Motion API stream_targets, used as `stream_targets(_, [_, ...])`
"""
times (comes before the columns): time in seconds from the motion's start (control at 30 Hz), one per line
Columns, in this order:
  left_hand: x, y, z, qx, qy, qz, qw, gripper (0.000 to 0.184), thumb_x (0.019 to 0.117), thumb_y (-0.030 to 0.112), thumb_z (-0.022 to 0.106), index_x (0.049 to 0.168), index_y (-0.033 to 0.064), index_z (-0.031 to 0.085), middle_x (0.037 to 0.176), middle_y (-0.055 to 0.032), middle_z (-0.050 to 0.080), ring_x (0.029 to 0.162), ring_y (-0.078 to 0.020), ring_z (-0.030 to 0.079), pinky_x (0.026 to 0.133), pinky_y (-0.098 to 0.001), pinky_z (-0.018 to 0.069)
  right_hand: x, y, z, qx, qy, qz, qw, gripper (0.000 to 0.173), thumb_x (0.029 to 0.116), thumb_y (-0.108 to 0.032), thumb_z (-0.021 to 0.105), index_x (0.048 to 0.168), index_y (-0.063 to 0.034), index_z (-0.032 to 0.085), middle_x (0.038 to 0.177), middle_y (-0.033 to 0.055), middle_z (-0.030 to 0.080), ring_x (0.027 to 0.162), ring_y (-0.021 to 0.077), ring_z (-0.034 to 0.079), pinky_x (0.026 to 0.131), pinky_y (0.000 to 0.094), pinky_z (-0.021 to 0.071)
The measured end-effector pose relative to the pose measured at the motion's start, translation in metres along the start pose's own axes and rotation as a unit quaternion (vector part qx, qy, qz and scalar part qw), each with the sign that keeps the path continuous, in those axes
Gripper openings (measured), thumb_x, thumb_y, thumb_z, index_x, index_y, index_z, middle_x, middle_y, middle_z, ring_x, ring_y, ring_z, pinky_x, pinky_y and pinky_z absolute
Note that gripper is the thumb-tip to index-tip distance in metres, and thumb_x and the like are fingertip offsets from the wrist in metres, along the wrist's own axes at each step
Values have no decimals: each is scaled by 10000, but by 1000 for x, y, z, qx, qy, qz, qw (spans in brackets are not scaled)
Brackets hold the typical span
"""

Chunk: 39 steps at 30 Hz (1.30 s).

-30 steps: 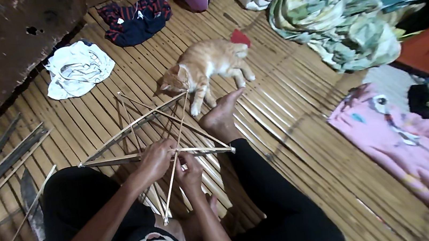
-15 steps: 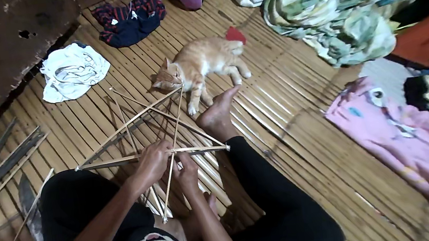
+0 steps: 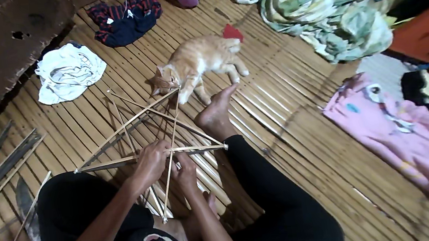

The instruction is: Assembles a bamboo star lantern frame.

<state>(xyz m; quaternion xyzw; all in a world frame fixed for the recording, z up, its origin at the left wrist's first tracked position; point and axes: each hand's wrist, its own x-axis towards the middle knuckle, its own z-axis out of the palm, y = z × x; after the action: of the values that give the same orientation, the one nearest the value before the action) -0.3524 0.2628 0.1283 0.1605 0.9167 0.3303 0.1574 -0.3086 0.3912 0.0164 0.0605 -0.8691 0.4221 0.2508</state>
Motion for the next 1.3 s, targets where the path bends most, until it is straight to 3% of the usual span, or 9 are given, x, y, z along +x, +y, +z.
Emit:
stream_targets(0.6, [5,0,1,3,-24,-25,999,219,1042,76,567,1206,-26,669,1160,-214,694,1094,-370,673,980,-542,498,-1,-1,0,-9,-35,36,999,166,866,-3,645,970,91,734,881,201,725,749,270,729,708,366,613])
stream_targets(1.3, [10,-6,14,4,-28,-22,999,206,1030,68,579,1180,-32,678,1141,-217,699,1084,-377,678,974,-542,504,-7,3,6,11,-45,91,995,191,893,-4,645,1032,93,734,985,215,739,858,281,746,804,378,617])
